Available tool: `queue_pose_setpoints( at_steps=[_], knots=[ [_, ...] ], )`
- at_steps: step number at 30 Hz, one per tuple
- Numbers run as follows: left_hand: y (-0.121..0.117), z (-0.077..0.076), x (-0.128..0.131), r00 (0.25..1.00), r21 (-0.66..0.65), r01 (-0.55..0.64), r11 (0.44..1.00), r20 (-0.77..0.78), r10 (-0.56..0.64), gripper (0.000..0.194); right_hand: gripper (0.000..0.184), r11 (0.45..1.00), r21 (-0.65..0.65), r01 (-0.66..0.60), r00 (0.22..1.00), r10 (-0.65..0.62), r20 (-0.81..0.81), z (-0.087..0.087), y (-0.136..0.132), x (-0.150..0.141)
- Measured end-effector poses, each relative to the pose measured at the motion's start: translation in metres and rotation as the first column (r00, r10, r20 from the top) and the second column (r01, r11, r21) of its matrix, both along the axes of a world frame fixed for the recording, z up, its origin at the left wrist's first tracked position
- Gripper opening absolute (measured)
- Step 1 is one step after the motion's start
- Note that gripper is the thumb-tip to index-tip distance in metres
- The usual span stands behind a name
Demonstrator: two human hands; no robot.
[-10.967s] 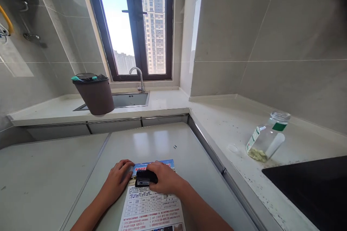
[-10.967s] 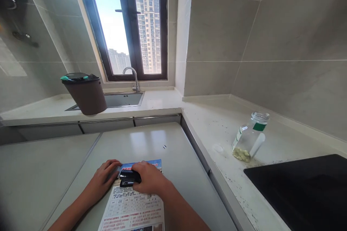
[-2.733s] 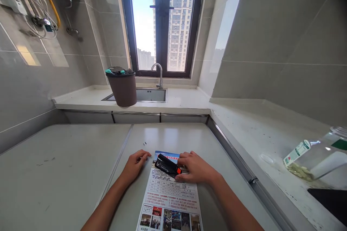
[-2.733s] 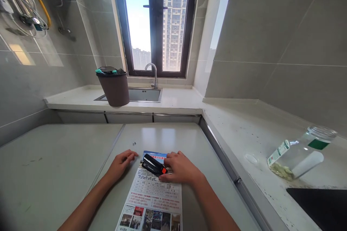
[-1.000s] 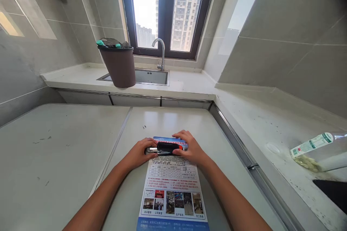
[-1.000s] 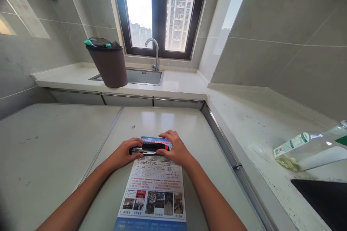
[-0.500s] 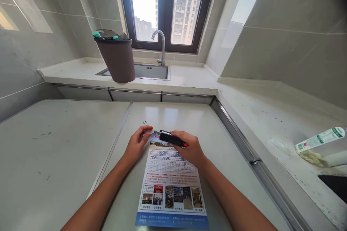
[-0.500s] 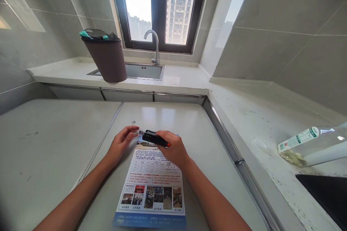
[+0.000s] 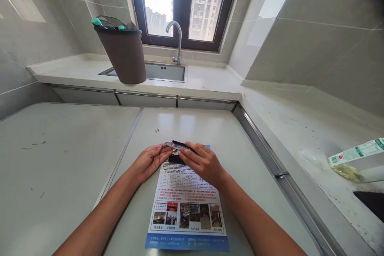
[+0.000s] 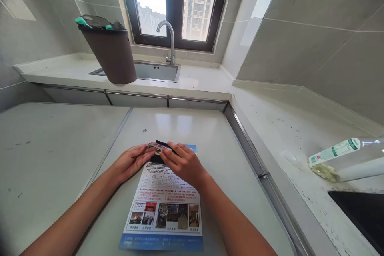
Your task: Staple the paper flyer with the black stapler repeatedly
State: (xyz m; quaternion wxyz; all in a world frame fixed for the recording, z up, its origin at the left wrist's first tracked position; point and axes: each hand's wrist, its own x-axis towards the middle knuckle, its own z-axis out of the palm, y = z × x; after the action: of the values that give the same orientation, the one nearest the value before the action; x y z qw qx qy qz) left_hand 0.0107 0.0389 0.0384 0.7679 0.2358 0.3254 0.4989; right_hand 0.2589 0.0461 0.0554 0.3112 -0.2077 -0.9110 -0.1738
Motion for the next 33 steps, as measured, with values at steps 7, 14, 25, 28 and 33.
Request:
queue_pose_setpoints(
  at_steps=[7, 14, 25, 28, 33],
  knots=[
    [0.005, -0.001, 0.003, 0.966, 0.121, -0.162, 0.979, -0.186, 0.182, 0.02, 0.038, 0.993, -0.088, 0.073, 0.99, -0.083, -0.114, 0.002, -0.001, 0.004],
    [0.0, 0.005, 0.001, 0.698, 0.499, -0.332, 0.801, -0.441, 0.564, 0.032, 0.032, 0.757, -0.647, 0.089, 0.848, -0.399, -0.35, 0.0, 0.0, 0.001],
    [-0.015, 0.009, 0.01, 0.789, 0.538, 0.09, 0.838, -0.552, 0.27, 0.036, 0.028, 0.626, -0.777, 0.067, 0.878, -0.407, -0.253, -0.011, 0.004, 0.0],
    [-0.017, 0.008, 0.012, 0.783, 0.54, 0.187, 0.821, -0.587, 0.208, 0.034, 0.029, 0.595, -0.8, 0.077, 0.887, -0.407, -0.218, -0.014, 0.006, 0.001],
    [-0.015, 0.005, 0.013, 0.734, 0.541, 0.259, 0.8, -0.648, 0.201, 0.032, 0.029, 0.651, -0.75, 0.116, 0.918, -0.359, -0.169, -0.01, 0.006, 0.001]
  ],
)
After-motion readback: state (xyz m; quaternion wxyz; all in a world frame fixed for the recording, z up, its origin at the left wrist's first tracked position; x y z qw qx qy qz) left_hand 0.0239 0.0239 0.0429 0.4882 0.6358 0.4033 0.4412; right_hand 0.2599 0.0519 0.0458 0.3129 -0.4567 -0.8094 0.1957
